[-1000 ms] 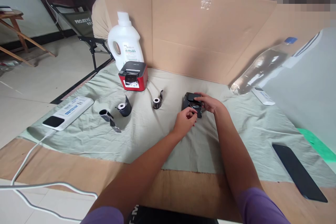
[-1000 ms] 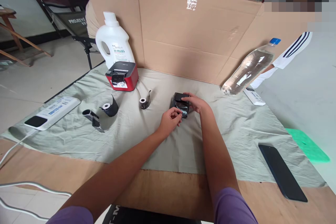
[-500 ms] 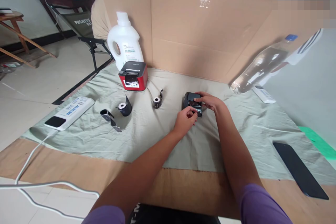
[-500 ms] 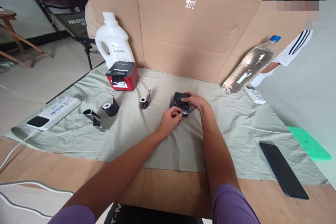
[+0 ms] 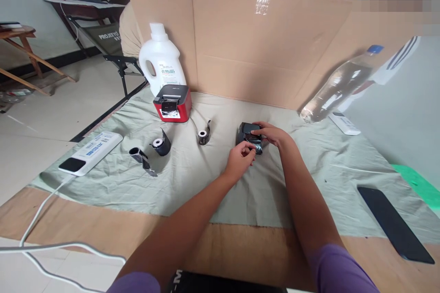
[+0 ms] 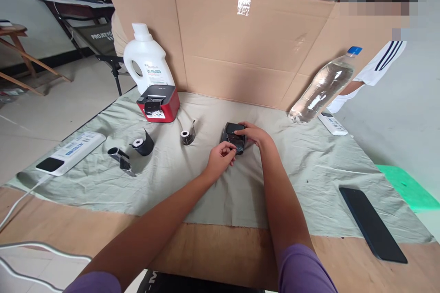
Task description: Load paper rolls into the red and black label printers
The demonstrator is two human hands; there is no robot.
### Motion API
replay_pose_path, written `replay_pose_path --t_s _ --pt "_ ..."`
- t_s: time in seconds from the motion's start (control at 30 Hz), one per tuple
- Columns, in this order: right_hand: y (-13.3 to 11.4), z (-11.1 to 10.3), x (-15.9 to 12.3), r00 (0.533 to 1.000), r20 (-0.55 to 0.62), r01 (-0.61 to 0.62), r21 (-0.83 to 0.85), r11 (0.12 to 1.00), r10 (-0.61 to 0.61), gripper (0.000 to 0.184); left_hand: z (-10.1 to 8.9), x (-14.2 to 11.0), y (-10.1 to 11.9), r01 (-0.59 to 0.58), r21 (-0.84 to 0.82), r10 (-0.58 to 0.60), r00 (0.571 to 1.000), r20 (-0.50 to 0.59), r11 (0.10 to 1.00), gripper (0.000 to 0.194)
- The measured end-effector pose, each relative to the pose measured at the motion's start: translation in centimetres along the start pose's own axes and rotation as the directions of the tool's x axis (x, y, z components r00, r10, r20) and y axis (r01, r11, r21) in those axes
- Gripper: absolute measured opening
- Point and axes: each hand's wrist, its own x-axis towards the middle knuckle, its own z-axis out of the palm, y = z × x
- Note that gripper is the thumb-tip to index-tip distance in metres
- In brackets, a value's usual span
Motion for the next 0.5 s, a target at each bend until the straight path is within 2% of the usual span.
replay_pose_path --t_s 0.13,0.2,0.3,0.37,0.4,0.5 --pt "0.1 0.3 -0.4 1.000 -0.025 -0.005 0.026 1.000 0.006 0.070 0.1 -0.1 0.1 0.000 -0.018 0.000 1.000 -0.027 1.000 0.018" --pt "0.4 0.2 -0.3 0.999 -0.051 -0.006 0.029 1.000 0.007 0.077 0.0 -0.1 0.2 -0.030 0.004 0.030 0.995 -0.093 1.000 0.018" --pt "0.6 -0.2 0.0 0.993 -0.113 -0.027 -0.030 0.999 0.024 0.081 -0.7 0.0 0.2 -0.115 0.182 0.165 0.942 -0.291 0.977 0.017" --pt "0.5 -0.6 0.2 0.983 -0.184 -0.030 -0.142 0.989 0.004 0.075 -1.3 0.3 0.3 -0.094 0.310 0.214 0.901 -0.377 0.946 0.023" --pt "0.4 -0.7 0.2 0.978 -0.208 -0.022 -0.200 0.980 -0.020 0.069 -1.7 0.6 0.4 -0.064 0.348 0.204 0.900 -0.384 0.935 0.027" --pt "0.6 0.1 -0.3 0.976 -0.210 0.008 -0.248 0.969 -0.062 0.055 -2.4 1.5 0.5 -0.002 0.391 0.124 0.949 -0.288 0.920 0.034"
